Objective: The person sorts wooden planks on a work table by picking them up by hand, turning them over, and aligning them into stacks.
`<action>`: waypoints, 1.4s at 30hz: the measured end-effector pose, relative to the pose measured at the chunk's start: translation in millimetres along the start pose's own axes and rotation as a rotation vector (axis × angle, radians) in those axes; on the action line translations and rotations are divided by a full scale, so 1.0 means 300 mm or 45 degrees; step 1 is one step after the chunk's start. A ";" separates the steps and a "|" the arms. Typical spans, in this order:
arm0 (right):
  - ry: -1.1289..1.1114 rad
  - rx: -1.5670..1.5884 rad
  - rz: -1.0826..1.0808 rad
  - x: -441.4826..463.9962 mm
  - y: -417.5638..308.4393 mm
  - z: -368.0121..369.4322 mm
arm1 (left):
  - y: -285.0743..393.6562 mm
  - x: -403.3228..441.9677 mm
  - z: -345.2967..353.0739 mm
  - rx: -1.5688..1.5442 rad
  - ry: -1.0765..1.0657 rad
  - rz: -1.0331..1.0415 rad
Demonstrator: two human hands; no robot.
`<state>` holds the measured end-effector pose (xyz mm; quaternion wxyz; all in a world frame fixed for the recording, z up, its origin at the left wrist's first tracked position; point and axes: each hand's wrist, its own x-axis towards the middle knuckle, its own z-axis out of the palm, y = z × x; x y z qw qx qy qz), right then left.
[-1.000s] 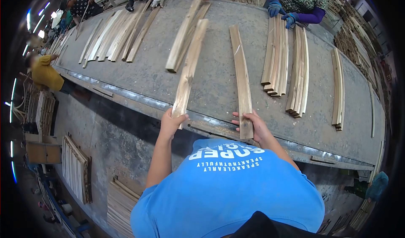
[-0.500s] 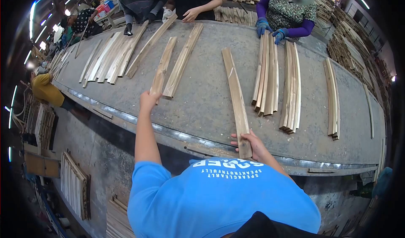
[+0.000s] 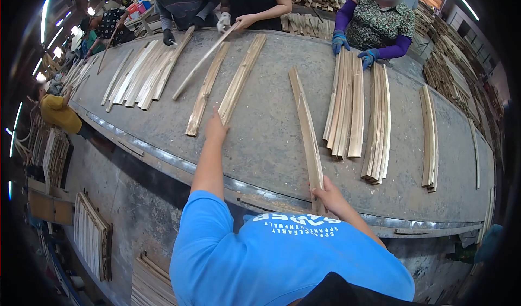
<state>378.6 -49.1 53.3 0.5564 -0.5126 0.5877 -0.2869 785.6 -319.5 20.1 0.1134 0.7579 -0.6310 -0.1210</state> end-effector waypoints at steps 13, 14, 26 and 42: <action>0.088 -0.472 0.030 -0.035 -0.136 0.028 | -0.018 -0.270 -0.268 -2.237 -0.786 -0.391; 0.092 -0.644 0.140 -0.039 -0.169 0.033 | -0.030 -0.280 -0.287 -2.226 -0.795 -0.423; -0.047 1.197 0.242 -0.043 -0.114 -0.031 | 0.186 -0.549 -0.193 -1.026 -0.783 -0.049; 0.184 0.619 0.245 -0.013 -0.101 -0.015 | 0.257 -0.833 -0.033 -1.087 -0.624 -0.027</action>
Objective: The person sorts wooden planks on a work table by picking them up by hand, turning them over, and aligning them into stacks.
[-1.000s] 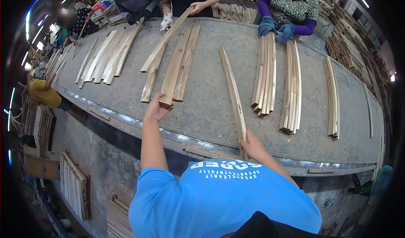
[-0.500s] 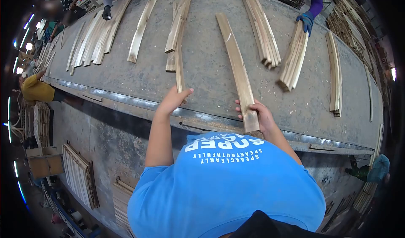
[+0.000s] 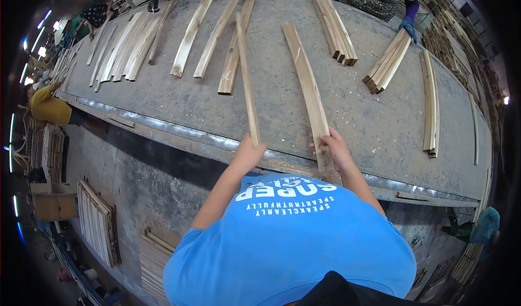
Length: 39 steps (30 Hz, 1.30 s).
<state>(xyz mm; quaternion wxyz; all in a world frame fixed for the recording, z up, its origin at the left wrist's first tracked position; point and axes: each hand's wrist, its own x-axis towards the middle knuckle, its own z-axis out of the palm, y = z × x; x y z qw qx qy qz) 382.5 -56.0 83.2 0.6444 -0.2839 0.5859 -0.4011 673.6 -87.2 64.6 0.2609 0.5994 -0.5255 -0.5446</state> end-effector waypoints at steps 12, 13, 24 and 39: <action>-0.015 -0.006 -0.036 -0.002 -0.007 -0.009 | 0.196 0.371 -0.224 1.029 0.665 0.030; -0.018 0.001 -0.027 -0.001 -0.008 -0.011 | 0.203 0.417 -0.228 1.050 0.669 0.003; 0.027 -0.017 -0.079 -0.012 0.020 -0.099 | 0.085 0.660 -0.218 1.036 0.641 -0.239; 0.337 -1.753 -0.411 -0.039 -0.004 -0.062 | 0.036 0.440 -0.243 0.887 0.653 0.259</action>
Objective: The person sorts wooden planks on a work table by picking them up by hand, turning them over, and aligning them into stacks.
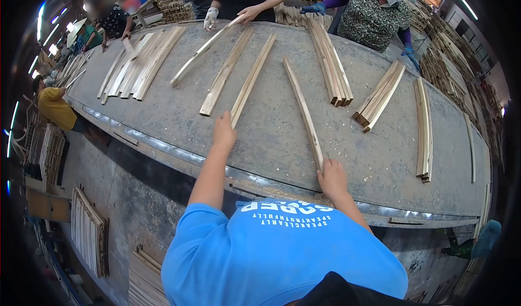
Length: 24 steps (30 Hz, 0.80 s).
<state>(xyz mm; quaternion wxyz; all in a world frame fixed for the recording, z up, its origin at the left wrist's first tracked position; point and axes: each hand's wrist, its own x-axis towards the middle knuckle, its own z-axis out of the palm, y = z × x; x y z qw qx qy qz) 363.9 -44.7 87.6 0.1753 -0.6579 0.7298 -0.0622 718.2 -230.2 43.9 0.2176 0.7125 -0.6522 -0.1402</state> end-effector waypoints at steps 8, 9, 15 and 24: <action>0.258 -0.121 -0.200 0.043 -0.075 -0.016 | -0.149 -0.444 -0.456 -0.322 -0.240 0.021; 0.278 -0.099 -0.344 0.079 -0.102 -0.007 | -0.135 -0.505 -0.525 -0.312 -0.226 0.007; 0.355 -0.120 -0.970 0.339 -0.410 0.083 | -0.184 -0.856 -0.801 0.188 -0.148 -0.118; 0.187 -0.185 -1.709 0.448 -0.731 0.174 | -0.326 -1.151 -0.916 0.638 0.218 -0.144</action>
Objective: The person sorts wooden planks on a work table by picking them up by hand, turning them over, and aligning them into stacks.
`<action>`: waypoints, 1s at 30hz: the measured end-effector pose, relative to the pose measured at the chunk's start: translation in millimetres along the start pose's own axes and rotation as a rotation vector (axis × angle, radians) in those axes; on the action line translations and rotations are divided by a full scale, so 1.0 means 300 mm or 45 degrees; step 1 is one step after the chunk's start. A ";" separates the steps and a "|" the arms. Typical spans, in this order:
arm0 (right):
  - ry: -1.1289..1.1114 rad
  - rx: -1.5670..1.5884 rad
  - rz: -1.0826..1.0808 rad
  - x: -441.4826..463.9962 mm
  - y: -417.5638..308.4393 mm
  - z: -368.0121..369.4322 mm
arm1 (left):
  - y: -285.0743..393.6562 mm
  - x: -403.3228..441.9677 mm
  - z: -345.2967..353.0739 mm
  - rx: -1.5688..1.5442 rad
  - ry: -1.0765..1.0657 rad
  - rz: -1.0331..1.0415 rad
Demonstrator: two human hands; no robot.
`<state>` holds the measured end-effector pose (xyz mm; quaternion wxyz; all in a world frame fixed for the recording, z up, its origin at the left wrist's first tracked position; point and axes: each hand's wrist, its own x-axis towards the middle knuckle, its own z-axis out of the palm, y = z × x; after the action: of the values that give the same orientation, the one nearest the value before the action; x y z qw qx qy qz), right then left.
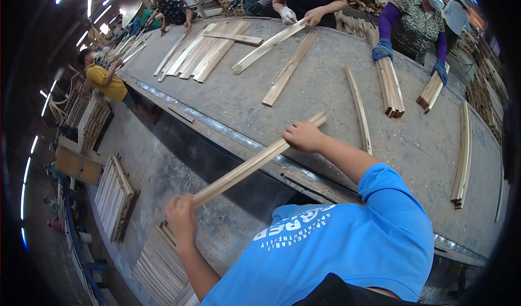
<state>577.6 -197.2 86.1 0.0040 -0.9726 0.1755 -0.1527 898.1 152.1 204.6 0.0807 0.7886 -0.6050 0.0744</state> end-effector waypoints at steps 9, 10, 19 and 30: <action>0.088 0.184 0.376 -0.081 -0.175 -0.242 | -0.122 0.133 0.113 0.083 0.509 -0.371; 0.094 0.229 0.526 -0.107 -0.177 -0.245 | -0.107 0.178 0.167 -0.079 0.468 -0.315; 0.537 1.692 1.624 -0.153 -0.237 -0.259 | 0.157 0.683 0.517 -0.571 -0.029 0.274; -0.226 -0.162 2.226 -0.112 -0.193 0.002 | 0.525 1.320 0.887 -0.521 -0.228 0.391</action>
<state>567.5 -131.4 79.0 0.0790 -0.4967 0.8643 -0.0089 852.9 -319.0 35.8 0.1724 0.6583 -0.7247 -0.1080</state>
